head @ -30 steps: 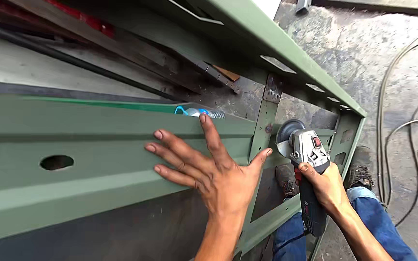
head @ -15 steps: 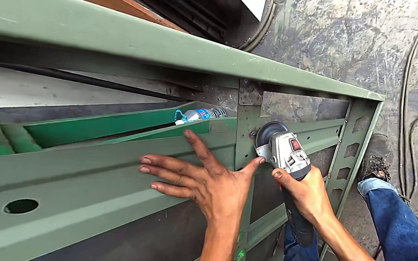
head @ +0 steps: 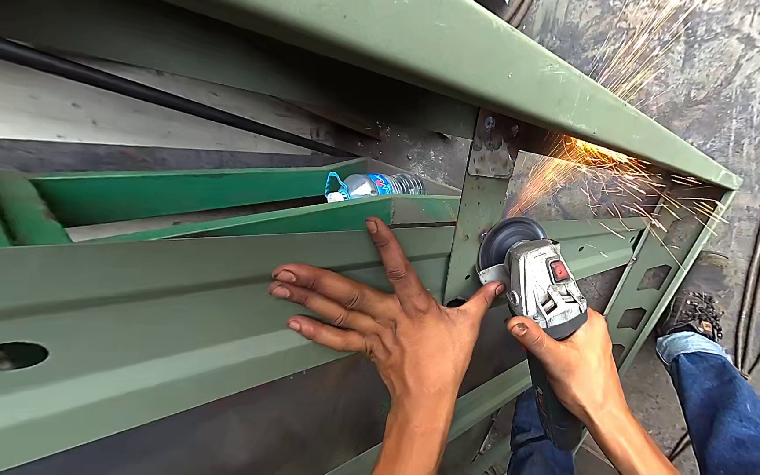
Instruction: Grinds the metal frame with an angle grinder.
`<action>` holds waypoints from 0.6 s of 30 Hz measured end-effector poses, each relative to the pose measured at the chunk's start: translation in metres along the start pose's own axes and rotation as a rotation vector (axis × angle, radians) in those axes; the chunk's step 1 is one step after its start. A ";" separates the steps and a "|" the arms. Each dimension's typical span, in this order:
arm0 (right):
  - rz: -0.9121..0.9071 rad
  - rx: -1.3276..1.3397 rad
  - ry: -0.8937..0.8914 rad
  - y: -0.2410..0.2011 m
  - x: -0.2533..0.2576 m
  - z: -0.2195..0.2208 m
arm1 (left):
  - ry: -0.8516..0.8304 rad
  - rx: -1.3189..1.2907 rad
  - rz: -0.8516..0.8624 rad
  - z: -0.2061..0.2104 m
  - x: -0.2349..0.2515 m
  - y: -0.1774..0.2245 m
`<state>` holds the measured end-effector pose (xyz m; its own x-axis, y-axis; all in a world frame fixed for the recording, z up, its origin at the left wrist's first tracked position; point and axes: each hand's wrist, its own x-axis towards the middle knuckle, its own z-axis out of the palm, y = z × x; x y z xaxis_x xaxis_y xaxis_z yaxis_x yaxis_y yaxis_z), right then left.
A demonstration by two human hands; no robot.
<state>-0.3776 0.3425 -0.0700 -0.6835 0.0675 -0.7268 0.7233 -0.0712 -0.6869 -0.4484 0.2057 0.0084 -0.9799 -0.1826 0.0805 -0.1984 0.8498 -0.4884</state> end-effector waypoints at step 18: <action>0.065 0.003 -0.035 -0.004 0.001 -0.002 | 0.005 -0.015 -0.017 0.000 0.001 0.000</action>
<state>-0.3809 0.3446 -0.0681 -0.6380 0.0276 -0.7695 0.7661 -0.0772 -0.6380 -0.4493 0.2054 0.0084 -0.9764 -0.1950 0.0930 -0.2157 0.8536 -0.4741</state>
